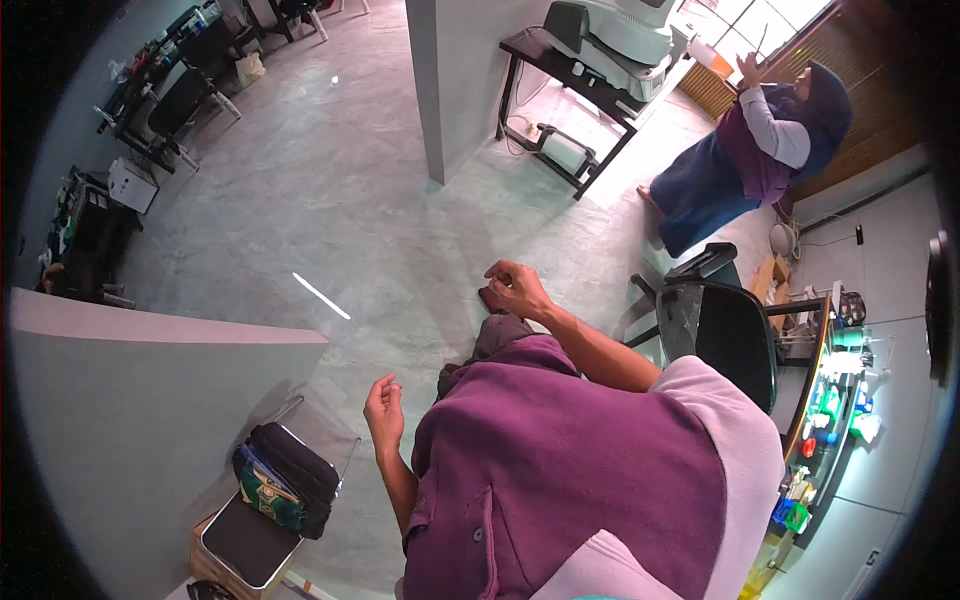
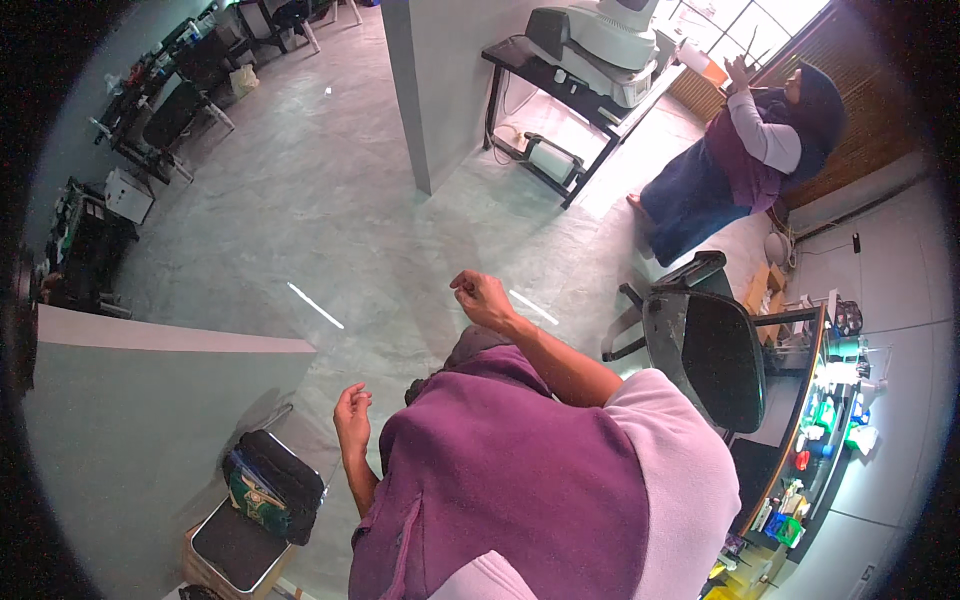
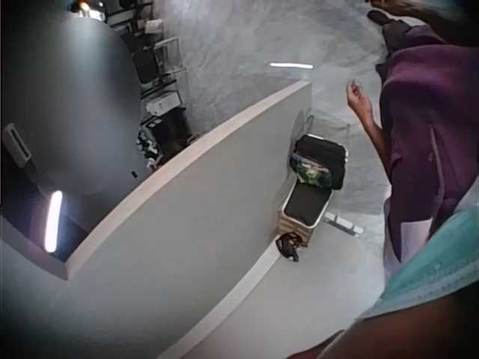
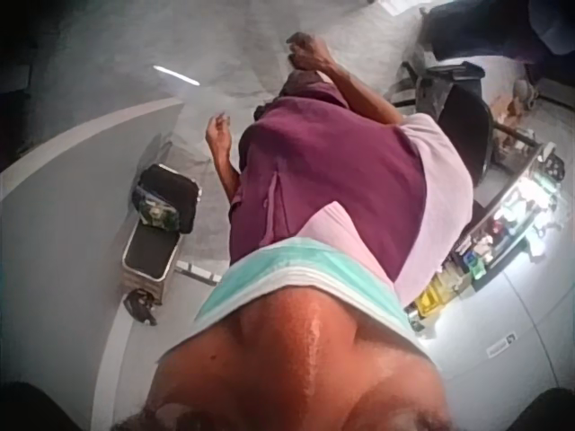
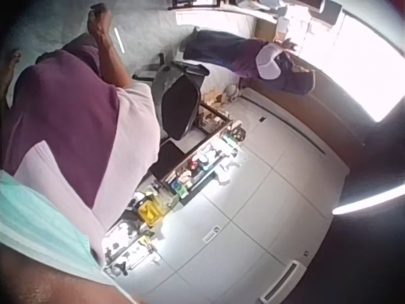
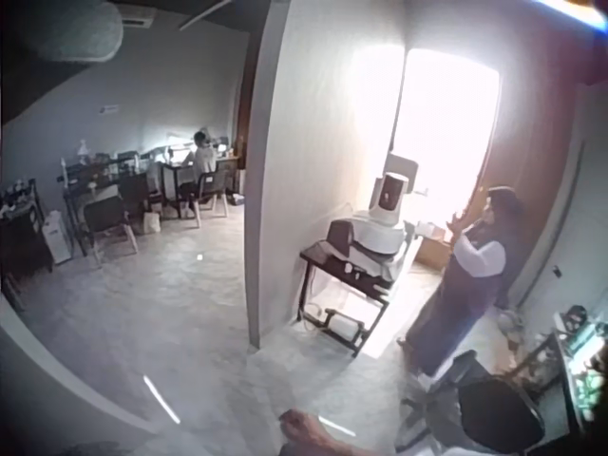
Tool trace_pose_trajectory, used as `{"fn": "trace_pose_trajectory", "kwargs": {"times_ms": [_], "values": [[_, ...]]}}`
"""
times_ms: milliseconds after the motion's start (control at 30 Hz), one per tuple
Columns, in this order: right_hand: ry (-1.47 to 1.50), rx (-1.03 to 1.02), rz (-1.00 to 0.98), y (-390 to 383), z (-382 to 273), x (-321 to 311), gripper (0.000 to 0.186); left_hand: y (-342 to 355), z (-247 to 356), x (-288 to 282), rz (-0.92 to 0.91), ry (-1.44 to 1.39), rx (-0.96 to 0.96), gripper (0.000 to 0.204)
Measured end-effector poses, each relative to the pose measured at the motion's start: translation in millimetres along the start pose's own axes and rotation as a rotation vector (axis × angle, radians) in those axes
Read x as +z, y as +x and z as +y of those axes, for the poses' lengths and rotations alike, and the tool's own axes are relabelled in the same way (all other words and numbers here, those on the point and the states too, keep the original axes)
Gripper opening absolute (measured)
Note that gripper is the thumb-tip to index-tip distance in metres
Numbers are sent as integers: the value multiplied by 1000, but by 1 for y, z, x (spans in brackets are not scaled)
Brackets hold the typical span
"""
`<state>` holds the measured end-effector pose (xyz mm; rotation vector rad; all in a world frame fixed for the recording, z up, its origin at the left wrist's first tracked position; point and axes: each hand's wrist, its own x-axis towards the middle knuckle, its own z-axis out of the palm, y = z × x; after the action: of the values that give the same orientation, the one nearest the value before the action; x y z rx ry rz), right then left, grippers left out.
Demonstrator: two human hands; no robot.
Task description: The person uses a brush to apply a staining liquid from a palette onto a dental prosthesis held by hand and with tweezers, then places the prosthesis onto a small tray.
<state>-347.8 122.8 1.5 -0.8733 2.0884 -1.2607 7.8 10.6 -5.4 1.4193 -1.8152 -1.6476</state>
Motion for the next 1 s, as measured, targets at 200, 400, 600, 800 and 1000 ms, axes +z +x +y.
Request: {"fn": "trace_pose_trajectory", "kwargs": {"times_ms": [200, 400, 600, 800, 1000], "values": [[-15, -9, 15, 1, 0, -2, 22, 2, 4, 1, -5, 34, 20, 35], [-31, -15, 11, 1, -4, -3, 23, 5, -7, 0, 4, 32, 37, 31], [-49, -27, 11, 0, -3, -2, 23, 3, -1, 1, -5, 11, 3, 33], [-37, -56, 18, -2, -4, 1, 22, 0, -2, -1, -3, 29, 5, 33], [-42, -4, -8, -3, -11, -2, 21, 0, 0, -2, 0, 40, 15, 34]]}}
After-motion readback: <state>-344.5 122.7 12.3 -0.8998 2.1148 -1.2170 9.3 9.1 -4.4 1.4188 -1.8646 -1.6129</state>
